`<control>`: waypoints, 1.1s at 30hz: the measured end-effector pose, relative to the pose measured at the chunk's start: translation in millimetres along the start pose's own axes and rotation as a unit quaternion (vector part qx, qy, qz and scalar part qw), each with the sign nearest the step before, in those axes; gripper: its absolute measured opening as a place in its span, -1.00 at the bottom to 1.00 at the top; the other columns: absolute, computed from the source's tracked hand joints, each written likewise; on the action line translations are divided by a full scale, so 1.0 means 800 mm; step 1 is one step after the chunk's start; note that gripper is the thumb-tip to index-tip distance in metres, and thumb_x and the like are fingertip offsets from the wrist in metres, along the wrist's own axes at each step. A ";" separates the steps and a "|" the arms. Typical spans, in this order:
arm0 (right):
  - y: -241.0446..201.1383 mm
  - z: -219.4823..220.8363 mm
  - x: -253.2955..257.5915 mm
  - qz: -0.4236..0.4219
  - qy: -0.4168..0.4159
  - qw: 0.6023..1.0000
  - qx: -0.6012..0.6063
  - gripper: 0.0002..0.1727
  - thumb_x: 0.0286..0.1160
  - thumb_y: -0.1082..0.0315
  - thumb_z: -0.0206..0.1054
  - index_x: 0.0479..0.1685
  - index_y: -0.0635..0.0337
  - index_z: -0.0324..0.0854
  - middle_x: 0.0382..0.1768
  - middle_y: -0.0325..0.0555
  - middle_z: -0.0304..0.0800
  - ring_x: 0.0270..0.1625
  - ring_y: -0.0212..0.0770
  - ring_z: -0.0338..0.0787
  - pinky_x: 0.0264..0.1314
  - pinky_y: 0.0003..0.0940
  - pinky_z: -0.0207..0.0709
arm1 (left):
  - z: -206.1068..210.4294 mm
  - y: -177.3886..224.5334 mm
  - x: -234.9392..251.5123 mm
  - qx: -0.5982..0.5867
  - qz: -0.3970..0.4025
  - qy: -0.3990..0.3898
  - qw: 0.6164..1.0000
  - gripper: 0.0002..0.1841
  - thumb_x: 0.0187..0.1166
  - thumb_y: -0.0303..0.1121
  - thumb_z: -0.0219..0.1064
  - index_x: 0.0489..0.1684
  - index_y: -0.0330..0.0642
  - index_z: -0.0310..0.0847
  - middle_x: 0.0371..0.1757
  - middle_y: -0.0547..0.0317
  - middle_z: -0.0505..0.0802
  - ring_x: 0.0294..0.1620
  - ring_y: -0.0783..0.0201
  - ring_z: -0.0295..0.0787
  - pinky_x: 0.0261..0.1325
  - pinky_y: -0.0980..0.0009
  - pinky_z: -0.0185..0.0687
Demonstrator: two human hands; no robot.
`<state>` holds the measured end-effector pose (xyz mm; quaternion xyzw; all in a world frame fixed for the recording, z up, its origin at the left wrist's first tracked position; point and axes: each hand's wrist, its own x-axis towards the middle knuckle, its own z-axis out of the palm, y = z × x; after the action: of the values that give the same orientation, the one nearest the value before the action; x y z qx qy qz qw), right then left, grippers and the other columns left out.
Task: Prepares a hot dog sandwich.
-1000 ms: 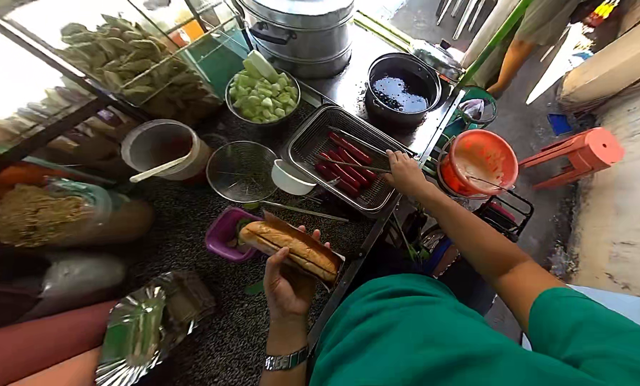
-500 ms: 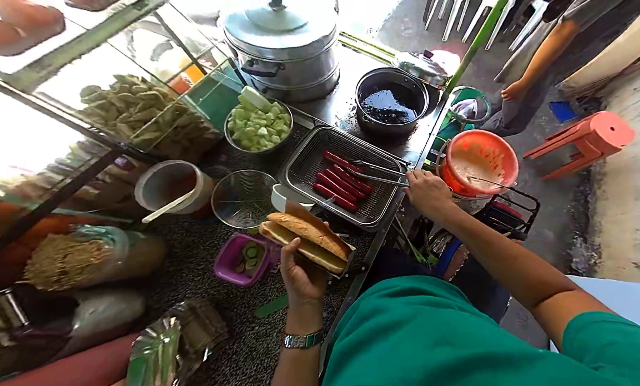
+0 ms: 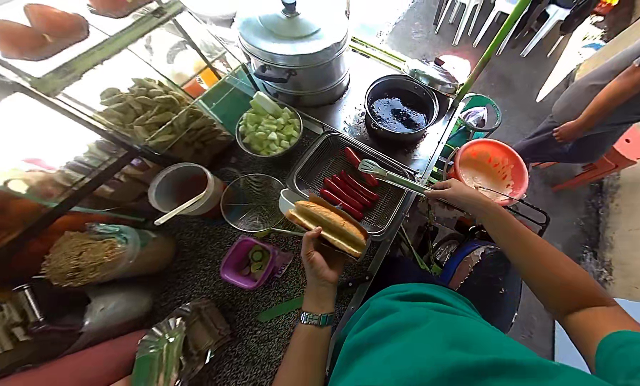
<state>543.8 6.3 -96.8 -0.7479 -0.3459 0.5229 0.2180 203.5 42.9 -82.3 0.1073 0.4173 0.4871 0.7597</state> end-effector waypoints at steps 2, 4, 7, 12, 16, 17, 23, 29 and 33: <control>-0.005 -0.007 -0.026 -0.004 -0.036 0.997 0.065 -0.68 0.76 0.13 0.24 0.08 0.19 0.74 -0.35 -0.24 0.80 -0.61 -0.51 0.52 -0.60 -0.63 0.36 | 0.001 -0.003 0.007 -0.003 0.004 -0.003 1.000 -0.65 0.69 -0.23 -0.16 0.28 -0.09 0.39 0.07 -0.02 0.78 0.08 0.08 0.81 0.10 0.01 0.76; -0.019 -0.013 -0.058 -0.034 -0.072 0.994 0.074 -0.72 0.79 0.20 0.21 0.11 0.20 0.72 -0.33 -0.27 0.82 -0.59 -0.54 0.55 -0.58 -0.67 0.38 | 0.006 -0.005 0.011 -0.002 0.004 0.005 1.000 -0.68 0.70 -0.24 -0.15 0.23 -0.09 0.42 0.03 -0.01 0.79 0.04 0.09 0.83 0.07 0.03 0.78; -0.038 -0.017 -0.099 -0.096 -0.118 0.987 0.059 -0.77 0.69 0.31 0.29 0.12 0.22 0.74 -0.34 -0.33 0.85 -0.58 -0.59 0.58 -0.54 -0.71 0.41 | 0.016 -0.007 0.015 0.012 0.008 0.013 1.000 -0.69 0.74 -0.25 -0.16 0.23 -0.08 0.41 0.00 0.02 0.79 0.02 0.12 0.83 0.07 0.06 0.77; -0.062 -0.014 -0.134 -0.180 -0.103 0.971 -0.117 -0.67 0.63 0.11 0.38 0.18 0.11 0.76 -0.36 -0.46 0.78 -0.47 -0.68 0.53 -0.37 -0.70 0.41 | 0.021 -0.013 0.022 0.009 0.045 -0.040 0.998 -0.65 0.73 -0.27 -0.29 0.18 -0.03 0.41 -0.05 0.11 0.82 0.00 0.20 0.83 0.08 0.12 0.77; -0.075 0.003 -0.166 -0.249 0.025 0.915 -0.315 -0.47 0.65 -0.13 0.28 0.31 0.08 0.74 0.03 -0.08 0.85 -0.03 -0.13 0.80 0.05 0.04 0.63 | 0.023 -0.013 0.017 -0.022 0.060 -0.023 0.998 -0.65 0.68 -0.32 -0.25 0.11 -0.05 0.48 -0.07 0.11 0.83 -0.01 0.20 0.84 0.08 0.14 0.77; -0.076 0.008 -0.173 -0.265 0.048 0.902 -0.338 -0.42 0.65 -0.18 0.23 0.34 0.08 0.73 0.05 -0.05 0.84 -0.01 -0.05 0.82 0.03 0.11 0.65 | 0.022 -0.013 0.017 -0.034 0.061 -0.018 0.997 -0.66 0.66 -0.32 -0.24 0.08 -0.05 0.49 -0.09 0.11 0.83 -0.03 0.20 0.84 0.06 0.14 0.78; -0.078 0.019 -0.159 -0.296 0.159 0.884 -0.325 -0.35 0.65 -0.17 0.21 0.45 0.17 0.64 0.15 0.10 0.79 -0.05 0.07 0.82 -0.06 0.17 0.64 | -0.003 -0.008 0.010 -0.115 0.074 -0.053 0.989 -0.51 0.68 0.02 -0.16 0.41 0.05 0.43 0.23 0.01 0.79 0.23 0.05 0.77 0.21 -0.04 0.71; -0.046 0.057 -0.017 -0.147 0.132 0.917 -0.348 -0.29 0.77 -0.04 0.17 0.61 0.44 0.38 0.43 0.51 0.54 0.44 0.44 0.61 0.48 0.37 0.41 | -0.037 0.007 -0.014 -0.110 0.082 -0.091 0.986 -0.09 0.61 0.42 -0.62 0.69 0.04 0.24 0.40 0.01 0.72 0.40 0.07 0.67 0.38 -0.01 0.62; -0.027 0.091 0.031 -0.200 0.143 0.894 -0.375 -0.13 0.65 0.01 0.34 0.67 0.61 0.20 0.49 0.74 0.36 0.54 0.64 0.44 0.56 0.47 0.29 | -0.066 0.025 -0.046 -0.133 0.112 -0.064 0.983 -0.30 0.81 0.09 -0.54 0.38 -0.12 0.47 0.08 0.05 0.85 0.15 0.16 0.80 0.23 0.11 0.72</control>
<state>475.0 36.4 -123.1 -0.7557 -0.6239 0.1868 0.0686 144.9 9.5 -84.6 0.0826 0.2848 0.6122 0.7330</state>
